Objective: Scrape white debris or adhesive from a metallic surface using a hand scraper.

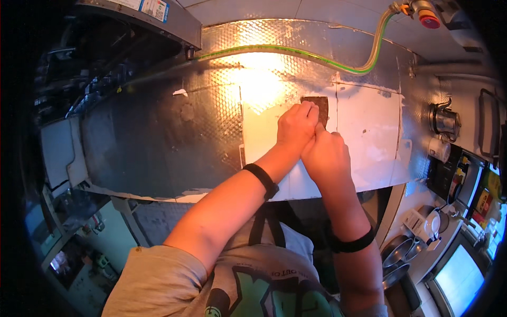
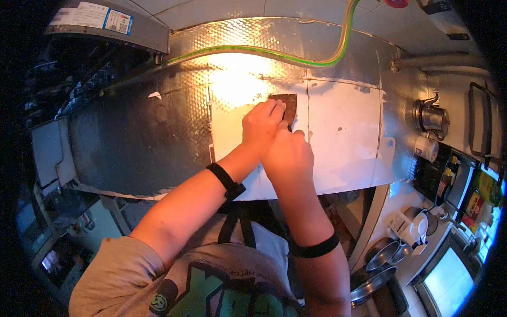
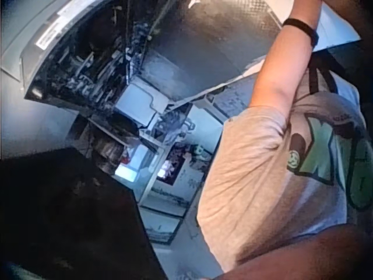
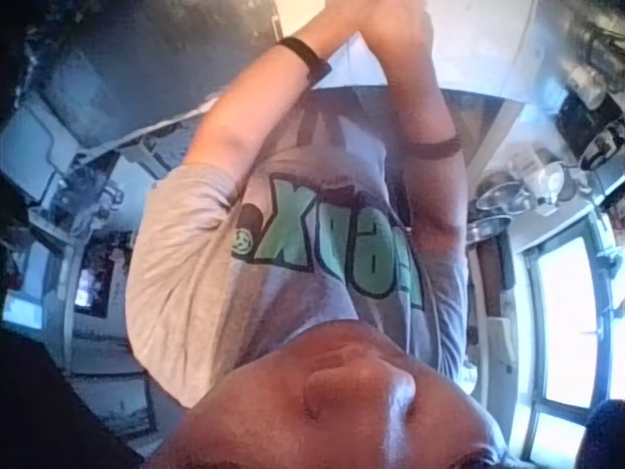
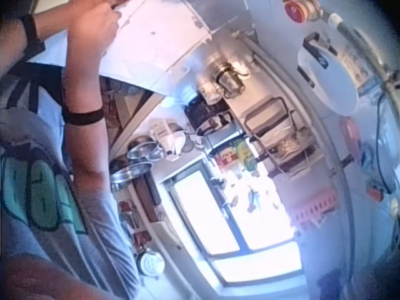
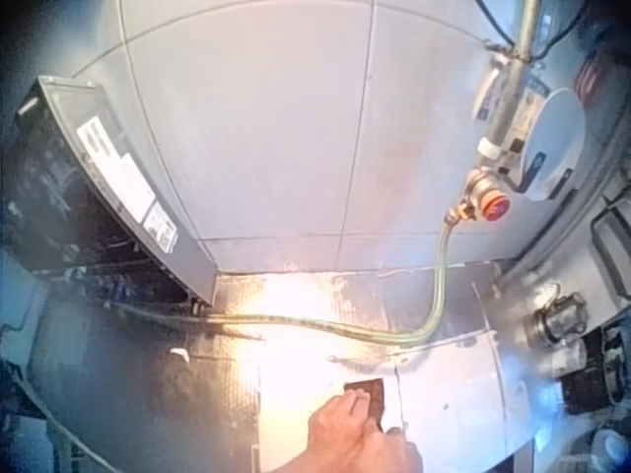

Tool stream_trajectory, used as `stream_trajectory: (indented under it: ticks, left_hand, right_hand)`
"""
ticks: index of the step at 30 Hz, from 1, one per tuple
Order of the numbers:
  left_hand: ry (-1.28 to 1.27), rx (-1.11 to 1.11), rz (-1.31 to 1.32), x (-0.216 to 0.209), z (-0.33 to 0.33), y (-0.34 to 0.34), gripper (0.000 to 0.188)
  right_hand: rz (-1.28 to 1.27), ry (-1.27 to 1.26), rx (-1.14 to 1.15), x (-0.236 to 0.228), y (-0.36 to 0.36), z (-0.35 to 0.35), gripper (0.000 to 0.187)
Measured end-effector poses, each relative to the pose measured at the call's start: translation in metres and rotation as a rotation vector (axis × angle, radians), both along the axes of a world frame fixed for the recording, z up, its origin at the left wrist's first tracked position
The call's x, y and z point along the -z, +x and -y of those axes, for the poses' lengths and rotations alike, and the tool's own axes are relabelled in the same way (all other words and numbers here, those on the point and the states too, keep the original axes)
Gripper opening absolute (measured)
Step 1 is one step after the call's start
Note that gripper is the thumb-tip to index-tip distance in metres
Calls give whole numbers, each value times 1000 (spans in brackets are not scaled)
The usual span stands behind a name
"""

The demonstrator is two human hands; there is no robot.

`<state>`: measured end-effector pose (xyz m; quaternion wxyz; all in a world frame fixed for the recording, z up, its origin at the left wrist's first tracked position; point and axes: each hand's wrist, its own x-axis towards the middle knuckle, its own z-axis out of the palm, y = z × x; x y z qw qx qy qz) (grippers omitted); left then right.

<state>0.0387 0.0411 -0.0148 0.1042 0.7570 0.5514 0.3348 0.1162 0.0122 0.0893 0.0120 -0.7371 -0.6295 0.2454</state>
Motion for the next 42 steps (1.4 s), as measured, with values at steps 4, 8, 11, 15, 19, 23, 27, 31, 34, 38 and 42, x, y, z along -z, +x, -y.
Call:
stream_trajectory:
  ticks: [4, 8, 11, 15, 19, 23, 27, 31, 34, 38, 42]
  left_hand:
    - [-56, -20, 2, 6, 9, 2, 26]
    - [-96, 16, 48, -7, -8, -2, 30]
    - [-92, -5, 19, -7, 5, 0, 26]
    - [-33, -14, 28, -5, -4, -3, 24]
    - [-91, -22, 48, -11, -6, -1, 23]
    - [-43, -20, 42, 2, -4, -3, 23]
    - [-12, -34, 72, -7, -13, -1, 23]
    - [-10, -18, 13, 4, -1, -3, 25]
    - [-12, 18, 2, -3, -14, -5, 27]
    - [-3, -16, 29, 6, -9, -5, 26]
    - [-73, -8, 65, -2, -21, -9, 31]
  right_hand:
    - [-24, -17, 8, -11, -2, 4, 27]
    - [0, -2, 35, -2, -3, -7, 29]
    - [-6, -34, 21, -13, -3, -3, 29]
    - [-12, -16, 31, -4, -4, 0, 29]
    - [18, -38, 35, -16, -6, -6, 29]
    - [-23, -3, 34, -5, -7, -1, 29]
    - [20, -34, 35, -9, -7, -12, 28]
    - [-14, 1, 32, -2, -7, -5, 27]
    - [-2, 21, 38, 3, -6, -16, 27]
    - [-16, 11, 15, -7, -7, -11, 26]
    - [10, 17, 49, 5, -10, -19, 25]
